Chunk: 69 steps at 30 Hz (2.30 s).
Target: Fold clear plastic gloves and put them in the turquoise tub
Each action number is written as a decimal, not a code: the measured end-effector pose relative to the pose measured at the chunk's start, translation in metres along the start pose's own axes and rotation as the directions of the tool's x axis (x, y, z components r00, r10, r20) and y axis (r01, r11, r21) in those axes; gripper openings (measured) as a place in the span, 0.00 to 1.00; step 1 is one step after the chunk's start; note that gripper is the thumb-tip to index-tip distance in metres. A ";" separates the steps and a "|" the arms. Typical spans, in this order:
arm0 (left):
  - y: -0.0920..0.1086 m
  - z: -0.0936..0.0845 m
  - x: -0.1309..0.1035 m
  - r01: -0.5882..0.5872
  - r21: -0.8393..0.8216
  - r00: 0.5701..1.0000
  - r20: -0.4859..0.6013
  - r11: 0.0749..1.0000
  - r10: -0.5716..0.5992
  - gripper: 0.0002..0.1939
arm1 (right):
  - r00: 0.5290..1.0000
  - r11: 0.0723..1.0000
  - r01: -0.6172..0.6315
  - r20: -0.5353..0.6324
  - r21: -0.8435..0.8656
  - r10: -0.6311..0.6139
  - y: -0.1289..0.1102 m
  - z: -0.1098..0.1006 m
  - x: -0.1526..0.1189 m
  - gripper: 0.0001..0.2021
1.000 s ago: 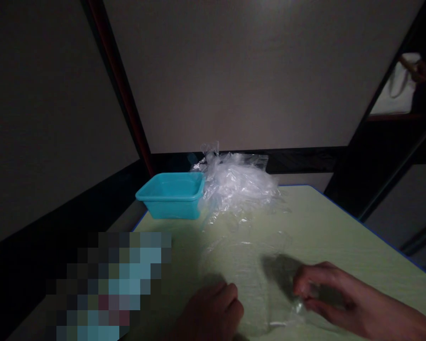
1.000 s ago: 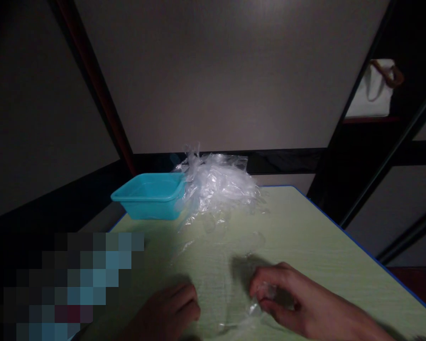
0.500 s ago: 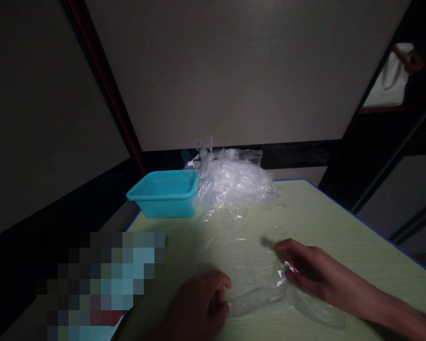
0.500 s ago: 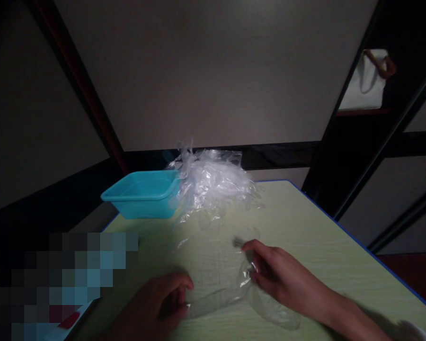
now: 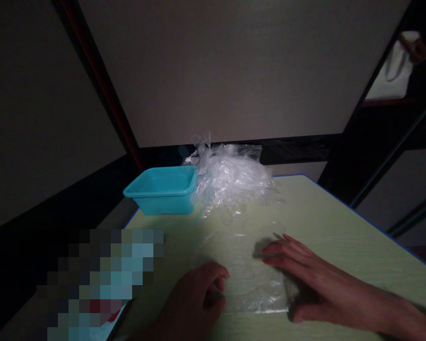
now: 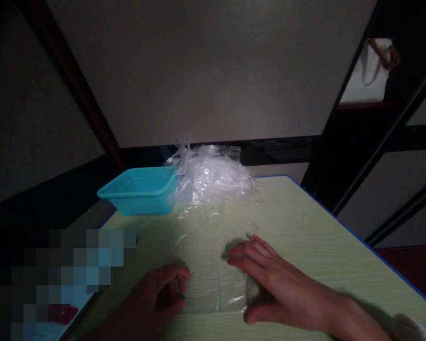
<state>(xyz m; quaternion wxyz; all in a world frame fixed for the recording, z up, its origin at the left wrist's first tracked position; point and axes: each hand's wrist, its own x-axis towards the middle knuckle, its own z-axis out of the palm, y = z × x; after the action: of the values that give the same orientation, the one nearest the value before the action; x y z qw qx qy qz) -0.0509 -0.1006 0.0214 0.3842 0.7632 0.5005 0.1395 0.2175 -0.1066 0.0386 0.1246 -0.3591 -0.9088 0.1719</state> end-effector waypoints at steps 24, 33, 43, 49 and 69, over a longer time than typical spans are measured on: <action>-0.002 0.002 -0.003 0.021 -0.027 0.999 0.049 0.999 -0.019 0.21 | 0.987 0.982 -0.159 0.039 0.103 0.156 0.042 -0.004 -0.023 0.58; -0.006 -0.001 -0.002 -0.064 0.084 0.998 0.006 0.994 0.064 0.23 | 0.986 0.980 -0.166 0.021 0.106 0.165 0.036 -0.016 -0.009 0.40; -0.010 -0.004 0.004 -0.304 0.321 0.948 0.006 0.897 0.318 0.22 | 0.974 0.972 -0.222 -0.055 -0.078 0.218 0.039 0.005 0.051 0.31; -0.010 -0.002 0.004 -0.356 0.300 0.926 -0.013 0.885 0.376 0.21 | 0.974 0.976 -0.219 -0.057 -0.023 0.217 0.039 0.012 0.056 0.33; -0.019 0.000 0.003 -0.326 0.367 0.922 -0.079 0.871 0.378 0.19 | 0.961 0.701 -0.025 -0.177 0.713 0.215 0.017 0.003 0.043 0.14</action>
<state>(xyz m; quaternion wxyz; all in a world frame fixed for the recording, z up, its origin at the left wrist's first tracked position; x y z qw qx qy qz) -0.0620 -0.0938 0.0073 0.1736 0.8847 0.3966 0.1730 0.1963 -0.0651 0.0338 0.3523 -0.3616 -0.7258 0.4673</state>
